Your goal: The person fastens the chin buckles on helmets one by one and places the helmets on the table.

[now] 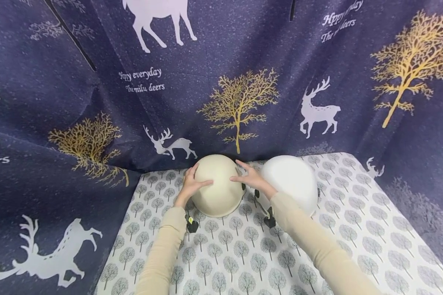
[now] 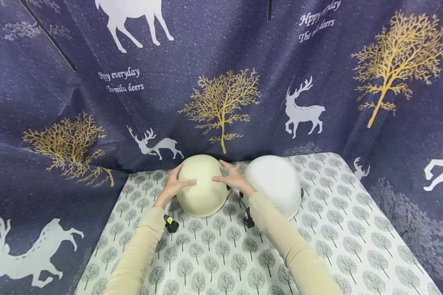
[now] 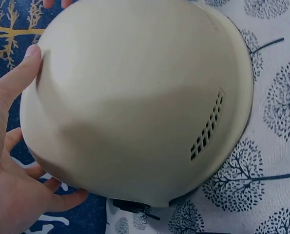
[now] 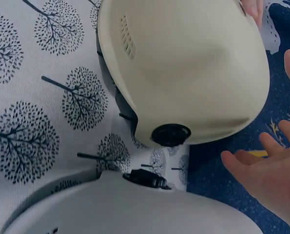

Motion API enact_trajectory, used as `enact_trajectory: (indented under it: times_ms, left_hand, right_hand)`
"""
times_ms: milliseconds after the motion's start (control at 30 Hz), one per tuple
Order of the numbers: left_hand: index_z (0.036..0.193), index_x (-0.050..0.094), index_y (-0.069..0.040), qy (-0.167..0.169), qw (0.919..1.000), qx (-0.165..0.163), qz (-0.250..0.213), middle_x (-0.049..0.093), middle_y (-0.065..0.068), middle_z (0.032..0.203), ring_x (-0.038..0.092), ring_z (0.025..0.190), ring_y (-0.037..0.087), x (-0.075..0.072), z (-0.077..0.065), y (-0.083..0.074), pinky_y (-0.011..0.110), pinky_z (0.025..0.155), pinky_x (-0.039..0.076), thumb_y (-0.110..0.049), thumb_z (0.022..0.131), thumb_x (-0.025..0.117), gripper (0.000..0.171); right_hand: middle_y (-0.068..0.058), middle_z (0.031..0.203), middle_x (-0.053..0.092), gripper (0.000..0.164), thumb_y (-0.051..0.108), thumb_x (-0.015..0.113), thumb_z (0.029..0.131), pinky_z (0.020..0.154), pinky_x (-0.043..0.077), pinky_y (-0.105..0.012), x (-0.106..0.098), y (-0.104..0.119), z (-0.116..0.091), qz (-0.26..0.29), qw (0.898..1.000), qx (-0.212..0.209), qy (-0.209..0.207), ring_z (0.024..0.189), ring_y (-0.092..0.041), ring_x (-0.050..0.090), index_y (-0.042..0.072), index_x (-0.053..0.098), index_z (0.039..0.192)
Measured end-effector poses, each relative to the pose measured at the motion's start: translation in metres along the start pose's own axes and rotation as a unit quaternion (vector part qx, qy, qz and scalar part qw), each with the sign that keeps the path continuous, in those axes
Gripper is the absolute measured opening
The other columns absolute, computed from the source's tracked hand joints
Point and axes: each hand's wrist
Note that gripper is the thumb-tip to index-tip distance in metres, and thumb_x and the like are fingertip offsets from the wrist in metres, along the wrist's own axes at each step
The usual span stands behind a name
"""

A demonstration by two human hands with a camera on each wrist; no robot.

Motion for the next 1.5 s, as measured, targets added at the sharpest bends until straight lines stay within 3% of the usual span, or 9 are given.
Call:
enact_trajectory:
  times_ms: [233, 533, 633, 767, 867, 1067, 1267, 1500]
  left_hand:
    - [0.155, 0.025, -0.019, 0.006, 1.0, 0.005, 0.0, 0.015, 0.02, 0.16, 0.016, 0.147, 0.043, 0.006, -0.001, 0.006, 0.061, 0.119, 0.018, -0.029, 0.073, 0.085, 0.103]
    - [0.157, 0.012, -0.031, 0.05, 0.9986, -0.014, 0.002, 0.005, 0.021, 0.162, 0.019, 0.146, 0.048, 0.011, 0.0, 0.006, 0.065, 0.115, 0.024, -0.038, 0.075, 0.082, 0.109]
    - [0.158, 0.006, -0.031, 0.056, 0.9981, -0.023, 0.0, 0.004, 0.021, 0.162, 0.016, 0.148, 0.046, 0.011, -0.001, 0.009, 0.065, 0.116, 0.022, -0.039, 0.075, 0.082, 0.112]
    - [0.157, -0.002, -0.033, 0.068, 0.9965, -0.044, -0.024, 0.004, 0.023, 0.162, 0.014, 0.148, 0.046, 0.008, -0.001, 0.016, 0.066, 0.114, 0.025, -0.039, 0.077, 0.081, 0.115]
    - [0.156, -0.004, -0.037, 0.075, 0.9945, -0.053, -0.05, 0.005, 0.022, 0.162, 0.019, 0.146, 0.048, 0.007, -0.002, 0.021, 0.07, 0.107, 0.031, -0.039, 0.077, 0.081, 0.116]
    - [0.156, -0.001, -0.034, 0.07, 0.9922, -0.035, -0.096, 0.007, 0.017, 0.163, 0.023, 0.146, 0.046, 0.007, -0.003, 0.026, 0.07, 0.107, 0.031, -0.031, 0.078, 0.081, 0.113]
    - [0.156, 0.003, -0.034, 0.058, 0.9936, -0.022, -0.094, 0.014, 0.018, 0.162, 0.027, 0.144, 0.045, 0.006, -0.002, 0.03, 0.069, 0.109, 0.031, -0.033, 0.076, 0.083, 0.113]
    - [0.153, 0.006, -0.047, 0.053, 0.9926, -0.054, -0.095, 0.01, 0.016, 0.163, 0.023, 0.145, 0.045, 0.003, 0.004, 0.027, 0.077, 0.098, 0.033, -0.042, 0.074, 0.083, 0.11]
  right_hand:
    - [-0.013, 0.164, 0.017, 0.088, 0.036, 0.07, 0.089, 0.122, 0.019, -0.056, 0.013, -0.001, 0.007, -0.01, 1.0, -0.003, 0.016, 0.152, -0.035, 0.014, 0.015, 0.018, 0.157]
    - [-0.019, 0.164, 0.002, 0.099, 0.027, 0.077, 0.084, 0.12, 0.013, -0.063, 0.023, -0.005, 0.02, -0.02, 1.0, 0.019, 0.002, 0.152, -0.04, 0.002, 0.02, 0.012, 0.158]
    - [-0.021, 0.164, -0.001, 0.1, 0.026, 0.077, 0.084, 0.117, 0.019, -0.066, 0.024, -0.009, 0.023, -0.001, 1.0, 0.018, 0.017, 0.151, -0.042, 0.002, 0.023, 0.01, 0.159]
    - [-0.017, 0.164, -0.009, 0.1, 0.029, 0.075, 0.085, 0.1, 0.031, -0.077, 0.027, -0.01, 0.021, 0.038, 0.998, 0.037, 0.039, 0.149, -0.049, 0.003, 0.034, 0.007, 0.158]
    - [-0.012, 0.164, -0.015, 0.099, 0.031, 0.074, 0.086, 0.09, 0.034, -0.082, 0.029, -0.01, 0.019, 0.058, 0.996, 0.058, 0.047, 0.148, -0.052, 0.002, 0.041, 0.004, 0.156]
    - [-0.013, 0.164, -0.016, 0.099, 0.033, 0.073, 0.087, 0.09, 0.037, -0.08, 0.033, -0.01, 0.02, 0.052, 0.996, 0.061, 0.049, 0.147, -0.054, 0.001, 0.042, 0.002, 0.156]
    - [-0.015, 0.164, -0.016, 0.099, 0.032, 0.073, 0.087, 0.089, 0.04, -0.078, 0.036, -0.012, 0.023, 0.053, 0.996, 0.062, 0.046, 0.146, -0.056, 0.005, 0.044, 0.003, 0.155]
    - [-0.015, 0.164, -0.014, 0.101, 0.036, 0.075, 0.084, 0.088, 0.043, -0.076, 0.032, -0.014, 0.033, 0.049, 0.997, 0.048, 0.046, 0.145, -0.056, 0.01, 0.043, 0.004, 0.156]
Point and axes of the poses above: each hand's wrist, its own z-axis towards the middle knuckle, its own x-axis out of the palm, y = z × x
